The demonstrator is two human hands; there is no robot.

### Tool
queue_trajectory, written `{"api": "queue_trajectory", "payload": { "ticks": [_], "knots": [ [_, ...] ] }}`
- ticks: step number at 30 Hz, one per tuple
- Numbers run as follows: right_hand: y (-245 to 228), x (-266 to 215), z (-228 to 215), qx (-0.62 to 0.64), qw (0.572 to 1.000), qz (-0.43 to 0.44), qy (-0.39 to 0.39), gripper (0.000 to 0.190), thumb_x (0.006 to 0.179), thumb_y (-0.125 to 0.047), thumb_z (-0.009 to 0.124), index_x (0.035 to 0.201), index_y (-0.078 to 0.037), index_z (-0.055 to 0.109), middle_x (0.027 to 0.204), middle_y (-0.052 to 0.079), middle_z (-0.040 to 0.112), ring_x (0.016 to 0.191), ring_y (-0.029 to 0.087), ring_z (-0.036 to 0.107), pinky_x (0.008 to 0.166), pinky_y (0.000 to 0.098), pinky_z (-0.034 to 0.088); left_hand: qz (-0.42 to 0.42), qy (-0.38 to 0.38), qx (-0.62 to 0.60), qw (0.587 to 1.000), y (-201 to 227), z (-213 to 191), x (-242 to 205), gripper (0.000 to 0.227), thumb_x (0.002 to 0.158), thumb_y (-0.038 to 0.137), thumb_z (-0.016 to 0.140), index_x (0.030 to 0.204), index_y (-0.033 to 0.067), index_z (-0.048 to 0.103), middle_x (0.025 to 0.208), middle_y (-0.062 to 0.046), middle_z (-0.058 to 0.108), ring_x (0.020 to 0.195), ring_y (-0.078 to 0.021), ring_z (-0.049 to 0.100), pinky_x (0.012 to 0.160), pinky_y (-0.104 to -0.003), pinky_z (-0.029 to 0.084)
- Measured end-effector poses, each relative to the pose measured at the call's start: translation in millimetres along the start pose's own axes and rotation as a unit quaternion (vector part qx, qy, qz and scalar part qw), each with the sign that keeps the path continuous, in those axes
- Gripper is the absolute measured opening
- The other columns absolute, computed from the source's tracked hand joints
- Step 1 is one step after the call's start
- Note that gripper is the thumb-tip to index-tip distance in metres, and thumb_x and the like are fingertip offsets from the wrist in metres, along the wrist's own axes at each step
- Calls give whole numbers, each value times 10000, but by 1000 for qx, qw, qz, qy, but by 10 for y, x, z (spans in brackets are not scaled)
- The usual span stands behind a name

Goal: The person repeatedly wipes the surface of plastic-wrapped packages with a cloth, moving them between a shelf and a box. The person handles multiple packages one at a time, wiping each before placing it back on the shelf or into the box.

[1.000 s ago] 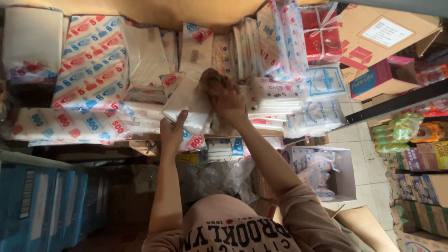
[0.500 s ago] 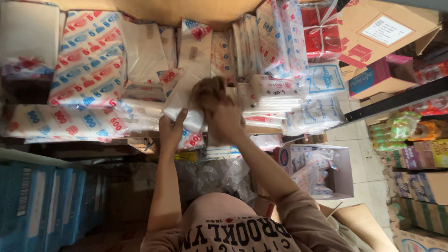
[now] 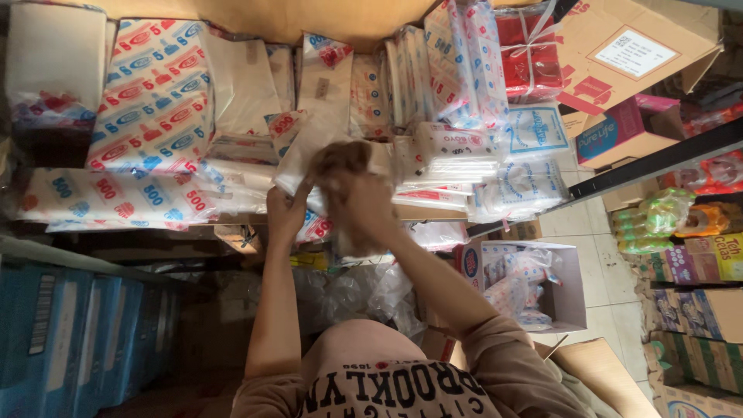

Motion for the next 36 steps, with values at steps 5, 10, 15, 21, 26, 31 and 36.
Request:
{"api": "queue_trajectory", "payload": {
  "ticks": [5,10,15,21,26,31,36],
  "knots": [
    [510,490,-248,-278,913,-95,284,313,900,-551,556,1157,-441,695,1239,111,697,1047,345,708,787,476,567,37,-8,-42,998,33,-7,29,373,971,315,717,937,-56,704,704,-51,689,634,-84,583,578,-317,470],
    [550,708,-677,125,978,-37,160,358,947,-509,640,1267,-354,674,1283,58,724,1107,247,720,959,420,593,16,-22,-45,999,-50,-40,62,384,974,337,708,944,-45,684,717,-44,685,641,-87,597,586,-300,480],
    [-440,383,-502,-72,952,-296,28,384,988,-320,599,1355,-398,681,1238,-11,727,1074,250,722,965,477,549,128,-19,-39,991,-426,-47,92,253,1013,215,693,920,-19,663,792,-67,661,737,-127,596,662,-306,478],
    [-627,531,-393,74,976,-159,127,368,859,-511,653,1185,-358,729,1333,88,667,1115,377,601,858,536,510,17,-20,-1,1000,-524,-93,108,359,1006,321,718,967,-32,664,821,-81,686,719,-143,599,667,-317,483],
    [125,1005,-125,54,965,-144,214,242,965,-476,628,1141,-340,723,1221,28,724,1099,309,697,905,514,563,11,-47,-61,997,-175,-89,2,398,976,363,718,1044,-30,704,862,-46,746,742,-83,641,667,-284,514],
    [813,1188,103,108,987,-18,115,356,977,-406,640,1256,-189,691,1184,131,725,1100,372,679,899,510,556,14,-48,-49,998,112,-103,-83,400,991,323,736,1066,-70,724,858,-117,743,737,-122,614,650,-301,492],
    [947,791,-187,366,891,-148,225,388,986,-94,644,1366,-32,601,1397,201,636,1234,272,639,1019,391,533,166,-17,27,986,473,-142,-360,390,942,225,774,1161,-67,636,1021,-161,726,885,-217,718,741,-325,565]
  ]
}}
Point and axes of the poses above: each hand's wrist, its own x-axis towards the middle knuckle, its own z-axis out of the palm, y = z × x, the point moved 1 cm from there along x, towards the middle knuckle
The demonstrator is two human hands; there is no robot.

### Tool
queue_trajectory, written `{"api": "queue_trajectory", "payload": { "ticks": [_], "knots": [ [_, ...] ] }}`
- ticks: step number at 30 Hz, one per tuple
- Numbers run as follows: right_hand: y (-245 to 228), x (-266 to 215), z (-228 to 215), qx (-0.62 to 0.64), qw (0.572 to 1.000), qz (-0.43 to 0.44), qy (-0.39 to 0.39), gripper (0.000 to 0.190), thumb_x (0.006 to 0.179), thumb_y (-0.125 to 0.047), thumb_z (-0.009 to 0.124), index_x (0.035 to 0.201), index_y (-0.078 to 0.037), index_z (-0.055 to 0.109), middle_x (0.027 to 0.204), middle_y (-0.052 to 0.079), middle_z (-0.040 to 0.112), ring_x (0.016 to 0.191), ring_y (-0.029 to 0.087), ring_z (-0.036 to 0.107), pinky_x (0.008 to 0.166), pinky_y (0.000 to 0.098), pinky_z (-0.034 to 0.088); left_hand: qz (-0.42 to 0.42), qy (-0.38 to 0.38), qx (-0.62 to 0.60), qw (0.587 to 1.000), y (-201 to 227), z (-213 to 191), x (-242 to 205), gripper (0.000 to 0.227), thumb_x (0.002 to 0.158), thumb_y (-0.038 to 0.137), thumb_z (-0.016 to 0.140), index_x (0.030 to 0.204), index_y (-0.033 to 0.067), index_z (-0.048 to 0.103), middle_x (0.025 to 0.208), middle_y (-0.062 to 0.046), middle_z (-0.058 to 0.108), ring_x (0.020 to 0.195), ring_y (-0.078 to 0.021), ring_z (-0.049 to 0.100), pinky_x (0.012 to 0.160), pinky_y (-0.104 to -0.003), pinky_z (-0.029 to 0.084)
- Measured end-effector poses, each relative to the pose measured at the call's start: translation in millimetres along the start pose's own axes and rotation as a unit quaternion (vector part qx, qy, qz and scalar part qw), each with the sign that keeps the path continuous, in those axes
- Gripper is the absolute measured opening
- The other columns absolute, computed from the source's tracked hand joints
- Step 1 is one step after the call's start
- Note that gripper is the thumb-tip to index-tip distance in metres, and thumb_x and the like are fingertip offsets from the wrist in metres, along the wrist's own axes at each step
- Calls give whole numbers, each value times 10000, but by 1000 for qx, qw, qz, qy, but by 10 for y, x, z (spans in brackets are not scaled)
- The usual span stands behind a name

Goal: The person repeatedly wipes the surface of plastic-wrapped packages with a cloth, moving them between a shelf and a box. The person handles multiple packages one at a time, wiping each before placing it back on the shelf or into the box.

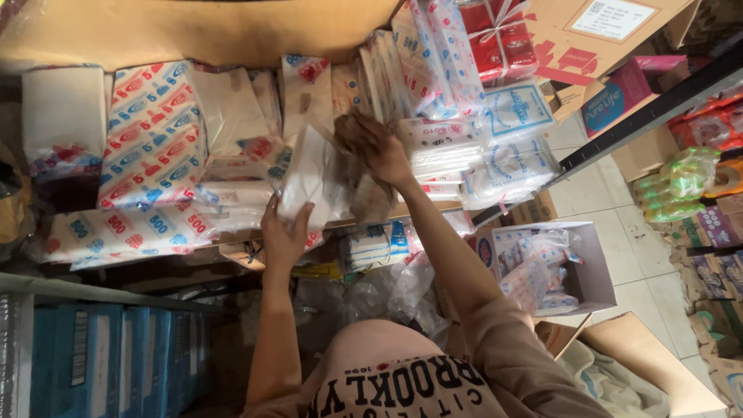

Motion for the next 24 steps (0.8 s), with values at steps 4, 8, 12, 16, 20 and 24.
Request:
{"api": "queue_trajectory", "payload": {
  "ticks": [4,8,12,16,20,24],
  "knots": [
    [-546,-361,-503,216,968,115,-48,359,1004,-2,569,1355,15,643,1342,116,669,1192,163,636,1017,292,519,185,-7,172,967,275,-90,-72,262,895,49,771,1155,28,740,1166,-195,642,888,-322,707,740,-387,581],
    [-924,-767,-692,151,944,276,-96,363,998,-148,681,1316,27,678,1218,126,679,1116,170,638,977,290,523,284,4,312,907,391,-8,-69,346,662,45,807,1003,51,748,1077,-164,624,830,-349,678,695,-426,562],
    [-838,-1020,-542,123,937,309,-110,516,972,-343,698,1333,23,647,1193,132,718,1081,173,647,953,314,534,395,6,312,864,532,238,-59,226,732,32,807,930,138,786,899,-103,594,744,-312,635,640,-402,533],
    [-476,-1289,-606,95,975,199,-43,556,984,-300,698,1389,52,550,1247,141,695,1159,232,650,1017,335,517,441,53,213,870,727,470,-110,265,822,47,725,1071,-41,753,1159,-152,725,1042,-362,726,881,-424,603],
    [-165,-1586,-788,-126,985,86,-74,383,987,-182,692,1331,-24,633,1125,131,717,1069,196,698,955,294,550,397,32,161,903,815,650,-187,316,789,47,696,1086,-49,746,1224,-174,708,1118,-378,706,962,-439,581],
    [-115,-1835,-898,238,950,186,72,385,880,-84,636,1264,-106,622,1118,95,727,1078,179,723,928,317,592,325,7,132,936,809,854,-262,434,801,97,778,1199,-35,664,1320,-209,635,1220,-402,647,1039,-461,547]
  ]
}}
Point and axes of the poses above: each hand's wrist, its own x-axis towards the middle knuckle, its own z-axis out of the palm, y = z × x, the point moved 1 cm from there along x, towards the middle knuckle
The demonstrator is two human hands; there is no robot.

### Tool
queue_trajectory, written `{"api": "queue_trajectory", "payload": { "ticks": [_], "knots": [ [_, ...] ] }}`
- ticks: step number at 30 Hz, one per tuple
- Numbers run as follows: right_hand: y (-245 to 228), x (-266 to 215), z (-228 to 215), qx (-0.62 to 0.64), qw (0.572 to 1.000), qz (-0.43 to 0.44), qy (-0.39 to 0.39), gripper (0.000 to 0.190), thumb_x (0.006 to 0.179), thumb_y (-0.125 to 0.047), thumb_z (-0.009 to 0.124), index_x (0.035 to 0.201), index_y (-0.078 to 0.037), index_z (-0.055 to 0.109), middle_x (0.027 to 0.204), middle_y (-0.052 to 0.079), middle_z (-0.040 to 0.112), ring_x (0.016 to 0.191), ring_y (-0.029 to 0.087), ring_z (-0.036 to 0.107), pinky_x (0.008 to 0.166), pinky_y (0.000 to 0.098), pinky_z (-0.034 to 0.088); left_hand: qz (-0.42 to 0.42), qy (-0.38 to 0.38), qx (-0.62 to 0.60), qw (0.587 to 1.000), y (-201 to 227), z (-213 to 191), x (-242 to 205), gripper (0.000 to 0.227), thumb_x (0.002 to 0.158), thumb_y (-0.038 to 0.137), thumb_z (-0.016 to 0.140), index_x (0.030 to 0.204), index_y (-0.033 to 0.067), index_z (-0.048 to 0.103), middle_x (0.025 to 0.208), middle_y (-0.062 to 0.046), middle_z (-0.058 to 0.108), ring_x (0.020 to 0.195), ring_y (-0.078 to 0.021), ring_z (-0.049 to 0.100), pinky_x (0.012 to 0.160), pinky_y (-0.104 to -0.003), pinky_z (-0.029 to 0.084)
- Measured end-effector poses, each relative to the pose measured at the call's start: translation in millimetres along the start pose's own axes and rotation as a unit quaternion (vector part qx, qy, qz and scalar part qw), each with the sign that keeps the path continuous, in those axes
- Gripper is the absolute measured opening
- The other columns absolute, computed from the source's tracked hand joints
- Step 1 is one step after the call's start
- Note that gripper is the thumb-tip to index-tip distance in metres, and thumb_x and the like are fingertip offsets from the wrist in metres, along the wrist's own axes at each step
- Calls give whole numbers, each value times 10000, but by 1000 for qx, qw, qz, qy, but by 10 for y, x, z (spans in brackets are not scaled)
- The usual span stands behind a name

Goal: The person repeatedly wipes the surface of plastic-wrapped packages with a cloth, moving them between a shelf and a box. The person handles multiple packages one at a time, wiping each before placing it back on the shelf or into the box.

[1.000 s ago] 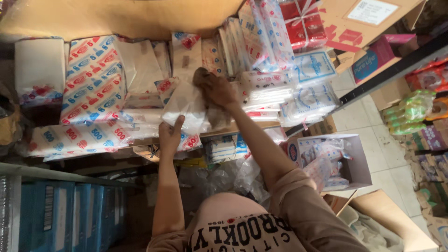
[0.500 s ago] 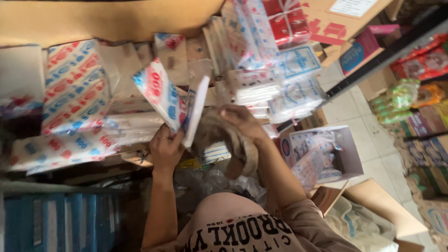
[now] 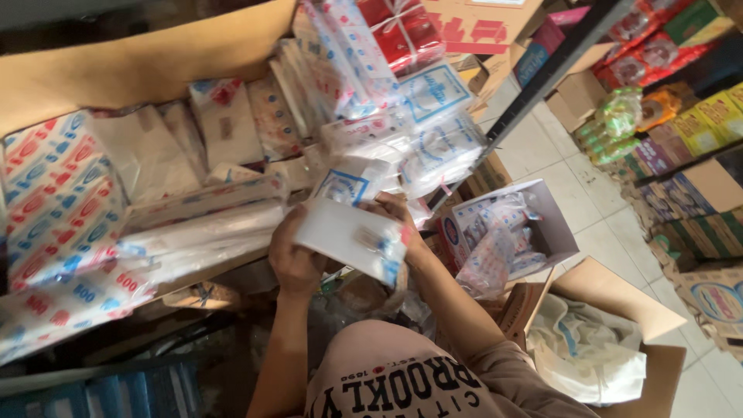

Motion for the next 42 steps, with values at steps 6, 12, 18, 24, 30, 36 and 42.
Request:
{"api": "queue_trajectory", "payload": {
  "ticks": [6,12,18,24,30,36,42],
  "knots": [
    [-556,17,-695,-598,753,-269,58,257,977,-92,610,1221,-34,666,1159,109,756,1101,223,709,1028,359,554,-243,9,-42,969,-104,-9,-98,766,693,185,963,1345,35,591,1314,-182,503,1254,-376,514,1049,-461,481],
    [-633,933,-1476,138,953,39,265,326,1044,-269,578,1181,10,675,1044,95,730,972,222,683,887,332,573,-235,50,-63,969,-149,-48,-156,693,800,90,916,1412,42,595,1446,-206,490,1362,-355,524,1192,-483,428],
    [-22,1642,-2019,-118,981,-42,150,271,960,-127,682,1156,57,713,1127,149,728,988,216,661,887,354,544,-291,47,-154,943,-117,-4,-219,606,833,46,823,1392,31,589,1429,-217,495,1297,-326,567,1080,-409,499],
    [98,1862,-2247,-76,995,-36,49,338,872,-29,684,1202,42,681,1177,136,719,1038,196,654,944,341,520,-279,15,-156,947,-53,25,-230,500,884,16,747,1359,13,592,1362,-180,561,1260,-316,575,1078,-398,469],
    [-259,1930,-2498,-445,880,-50,155,242,913,-63,652,1131,19,718,1109,134,738,991,215,670,912,356,529,-283,-16,-160,946,74,-42,-233,492,882,12,728,1357,20,598,1282,-176,578,1181,-296,614,1016,-386,509],
    [-229,2156,-2418,-377,926,16,-1,194,954,-98,621,1060,-5,755,1041,132,757,943,234,687,879,372,537,-314,-21,-154,936,92,-126,-230,489,879,17,716,1354,28,600,1291,-188,556,1157,-287,626,965,-386,539],
    [-188,2178,-2289,-18,965,263,0,236,956,-126,660,1091,53,732,987,147,749,822,224,686,807,363,570,-291,-27,-151,944,77,-42,-293,482,894,22,717,1360,35,593,1300,-175,572,1176,-284,631,990,-385,530]
  ]
}}
Point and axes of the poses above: each hand's wrist, its own x-axis towards the middle knuckle, its own z-axis out of the palm, y = z × x, the point moved 1 cm from there along x, towards the middle knuckle
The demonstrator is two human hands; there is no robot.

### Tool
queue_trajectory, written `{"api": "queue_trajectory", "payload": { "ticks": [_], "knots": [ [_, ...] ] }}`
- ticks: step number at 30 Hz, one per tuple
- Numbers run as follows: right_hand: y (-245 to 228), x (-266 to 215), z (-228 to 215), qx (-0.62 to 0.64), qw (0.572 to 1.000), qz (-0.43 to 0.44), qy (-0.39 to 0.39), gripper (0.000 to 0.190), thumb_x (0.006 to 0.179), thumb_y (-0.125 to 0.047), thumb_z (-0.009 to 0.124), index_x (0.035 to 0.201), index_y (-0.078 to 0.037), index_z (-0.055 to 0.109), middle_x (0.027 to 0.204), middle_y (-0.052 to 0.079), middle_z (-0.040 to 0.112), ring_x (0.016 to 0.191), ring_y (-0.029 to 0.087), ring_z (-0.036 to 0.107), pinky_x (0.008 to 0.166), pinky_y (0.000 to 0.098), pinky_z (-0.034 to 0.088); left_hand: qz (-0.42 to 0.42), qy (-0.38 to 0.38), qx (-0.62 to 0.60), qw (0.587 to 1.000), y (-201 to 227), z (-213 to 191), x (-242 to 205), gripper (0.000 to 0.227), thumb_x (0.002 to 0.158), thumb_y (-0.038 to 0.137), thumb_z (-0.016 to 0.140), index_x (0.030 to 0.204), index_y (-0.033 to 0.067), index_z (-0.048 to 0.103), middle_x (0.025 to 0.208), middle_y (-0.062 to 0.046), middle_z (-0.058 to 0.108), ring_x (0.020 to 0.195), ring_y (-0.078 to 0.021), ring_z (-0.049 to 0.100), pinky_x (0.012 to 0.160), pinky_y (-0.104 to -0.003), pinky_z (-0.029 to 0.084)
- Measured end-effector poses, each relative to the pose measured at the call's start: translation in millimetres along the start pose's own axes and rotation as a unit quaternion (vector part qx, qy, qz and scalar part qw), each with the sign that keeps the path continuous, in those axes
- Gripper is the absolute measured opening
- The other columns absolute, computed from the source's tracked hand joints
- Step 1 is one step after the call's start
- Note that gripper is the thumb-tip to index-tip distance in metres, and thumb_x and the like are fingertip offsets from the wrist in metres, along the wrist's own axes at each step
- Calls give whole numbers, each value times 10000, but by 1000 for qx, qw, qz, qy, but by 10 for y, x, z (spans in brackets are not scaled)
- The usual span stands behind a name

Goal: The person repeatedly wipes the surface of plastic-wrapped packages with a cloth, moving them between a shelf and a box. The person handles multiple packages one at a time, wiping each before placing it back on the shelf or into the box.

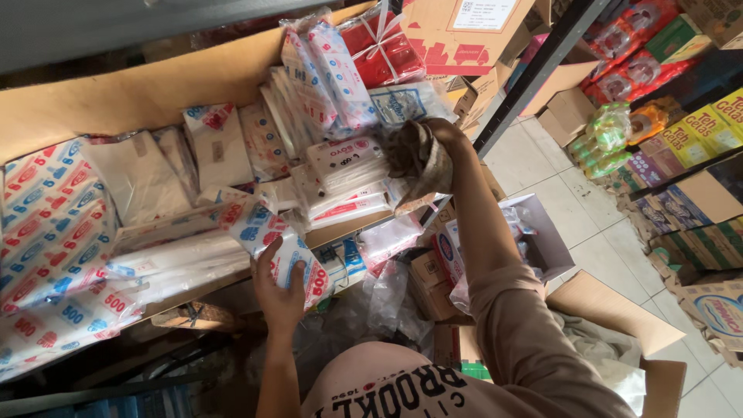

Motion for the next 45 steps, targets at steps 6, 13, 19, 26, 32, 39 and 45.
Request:
{"api": "queue_trajectory", "payload": {
  "ticks": [6,13,19,26,32,39,45],
  "knots": [
    [76,-373,97,-32,989,-125,69,334,883,-125,740,1179,15,672,1095,113,749,963,199,698,888,327,570,2,-6,-49,999,-102,142,-57,679,902,-2,733,1487,9,388,1399,-203,498,1259,-267,546,1062,-376,475],
    [-181,-1281,502,-103,991,-42,74,479,1013,-469,567,1092,-20,714,1094,158,720,982,251,701,953,359,556,-132,-16,-307,943,-95,284,-20,1134,810,-44,778,1608,181,4,1388,-159,584,1200,-215,607,1052,-337,490],
    [-511,-2154,1500,238,945,-204,89,503,1023,-538,556,1051,-63,720,1097,161,686,957,295,683,913,411,559,-213,-100,-458,857,-129,481,59,929,685,-111,727,1541,30,396,1331,-126,618,1184,-220,641,1039,-383,521],
    [-329,-2577,3045,-508,725,-431,174,406,811,-432,749,1136,-189,763,1231,174,627,965,326,622,737,434,508,-252,-120,-604,746,-272,604,-89,814,839,216,674,1572,25,375,1389,-124,580,1211,-234,594,1035,-382,478],
    [123,-2905,3331,-508,715,-477,64,473,883,-313,744,1350,-241,708,1457,61,582,1171,276,616,865,451,518,-297,-39,-657,692,-199,544,-21,703,1072,512,499,1517,-26,415,1417,-172,567,1265,-278,594,1100,-422,472],
    [534,-3045,3463,-485,676,-553,38,469,861,-280,696,1325,-212,682,1392,60,619,1240,330,623,984,503,518,-259,-141,-620,727,-533,526,-181,649,1066,458,503,1506,-17,456,1383,-136,593,1246,-245,591,1080,-378,465],
    [-30,-2382,3332,-425,758,-458,189,303,964,-213,686,1262,-159,693,1346,125,630,1185,394,629,957,542,548,-259,-80,-585,764,-1210,550,-391,606,1061,411,506,1497,-9,491,1355,-105,615,1230,-216,588,1063,-341,460]
  ]
}}
Point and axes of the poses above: each hand's wrist, its own x-axis towards the middle knuckle, its own z-axis out of the palm, y = z × x, the point moved 1 cm from there along x, towards the middle knuckle
